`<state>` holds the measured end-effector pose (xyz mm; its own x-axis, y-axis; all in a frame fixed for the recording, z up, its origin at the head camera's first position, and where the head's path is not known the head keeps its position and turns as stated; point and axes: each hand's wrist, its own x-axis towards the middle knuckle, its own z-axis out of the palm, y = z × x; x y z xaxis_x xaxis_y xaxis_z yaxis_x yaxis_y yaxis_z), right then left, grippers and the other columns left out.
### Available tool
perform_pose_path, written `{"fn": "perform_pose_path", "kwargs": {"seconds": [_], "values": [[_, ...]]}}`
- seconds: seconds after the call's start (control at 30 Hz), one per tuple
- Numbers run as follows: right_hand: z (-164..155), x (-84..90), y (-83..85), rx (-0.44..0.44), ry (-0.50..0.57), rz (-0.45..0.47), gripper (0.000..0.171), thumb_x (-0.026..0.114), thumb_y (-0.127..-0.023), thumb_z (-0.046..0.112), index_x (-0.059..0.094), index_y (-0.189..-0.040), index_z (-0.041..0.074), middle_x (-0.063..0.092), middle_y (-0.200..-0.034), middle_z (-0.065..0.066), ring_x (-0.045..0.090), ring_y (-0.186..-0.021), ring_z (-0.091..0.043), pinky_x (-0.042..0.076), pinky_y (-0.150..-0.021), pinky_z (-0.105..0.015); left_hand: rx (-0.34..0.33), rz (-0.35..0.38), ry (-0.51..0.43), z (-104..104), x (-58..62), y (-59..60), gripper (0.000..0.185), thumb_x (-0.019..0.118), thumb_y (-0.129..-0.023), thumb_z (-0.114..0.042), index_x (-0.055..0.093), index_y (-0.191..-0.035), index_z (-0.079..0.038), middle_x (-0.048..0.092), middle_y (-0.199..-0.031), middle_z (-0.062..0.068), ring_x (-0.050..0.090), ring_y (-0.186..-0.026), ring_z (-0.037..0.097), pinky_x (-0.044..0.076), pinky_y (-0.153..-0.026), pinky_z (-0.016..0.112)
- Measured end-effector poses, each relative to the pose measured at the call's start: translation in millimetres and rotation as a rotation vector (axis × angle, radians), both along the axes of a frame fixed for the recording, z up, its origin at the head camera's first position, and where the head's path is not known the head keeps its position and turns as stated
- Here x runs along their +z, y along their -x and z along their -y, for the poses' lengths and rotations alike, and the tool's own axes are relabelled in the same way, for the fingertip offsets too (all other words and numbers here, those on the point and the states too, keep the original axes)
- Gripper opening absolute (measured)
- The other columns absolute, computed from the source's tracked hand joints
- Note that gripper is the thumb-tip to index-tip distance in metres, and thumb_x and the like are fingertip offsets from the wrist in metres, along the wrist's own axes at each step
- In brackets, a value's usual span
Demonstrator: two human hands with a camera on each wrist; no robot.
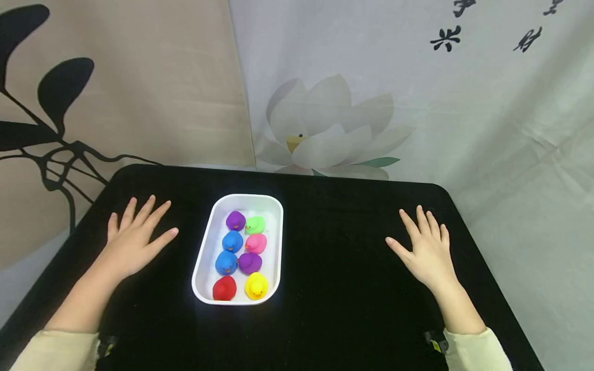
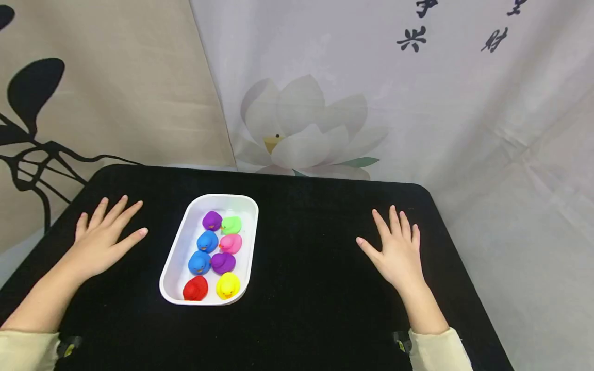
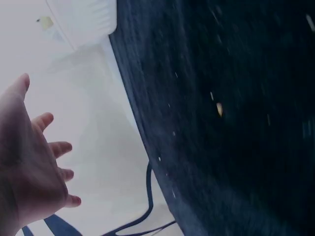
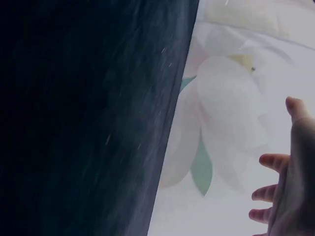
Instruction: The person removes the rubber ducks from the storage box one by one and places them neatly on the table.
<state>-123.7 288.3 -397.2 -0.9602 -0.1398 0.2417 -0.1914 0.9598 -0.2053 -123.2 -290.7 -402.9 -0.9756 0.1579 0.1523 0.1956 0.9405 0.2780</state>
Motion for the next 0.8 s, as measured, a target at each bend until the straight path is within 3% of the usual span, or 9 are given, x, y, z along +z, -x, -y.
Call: {"fn": "perform_pose_path", "kwargs": {"seconds": [0.2, 0.4, 0.8], "values": [[26, 5.5, -3.8, 0.043, 0.052, -0.037, 0.072, 0.049, -0.084, 0.056, 0.027, -0.142, 0.019, 0.009, -0.148, -0.013, 0.003, -0.134, -0.032, -0.003, -0.102, -0.055, -0.029, -0.018, -0.138, -8, -1.9, -0.7, 0.067, 0.046, -0.089, -0.044, 0.015, -0.145, -0.023, -0.005, -0.15, 0.004, -0.017, -0.132, 0.029, -0.02, -0.095, 0.056], [56, 11.6, -8.5, 0.088, 0.11, -0.06, 0.071, 0.05, -0.083, 0.055, 0.03, -0.141, 0.02, 0.015, -0.147, -0.012, 0.008, -0.134, -0.03, 0.002, -0.104, -0.053, -0.054, -0.047, -0.284, -20, -4.2, 1.2, 0.065, 0.05, -0.09, -0.037, 0.019, -0.144, -0.022, 0.003, -0.15, 0.009, -0.008, -0.134, 0.031, -0.012, -0.097, 0.06], [114, 18.6, -17.5, 0.189, 0.264, -0.089, 0.066, 0.054, -0.081, 0.055, 0.035, -0.138, 0.026, 0.022, -0.146, -0.001, 0.016, -0.132, -0.026, 0.016, -0.1, -0.056, -0.037, 0.05, -0.532, -47, -11.8, -1.1, 0.06, 0.049, -0.091, -0.034, 0.02, -0.143, -0.027, 0.013, -0.149, 0.007, 0.007, -0.133, 0.035, 0.012, -0.089, 0.072]]}}
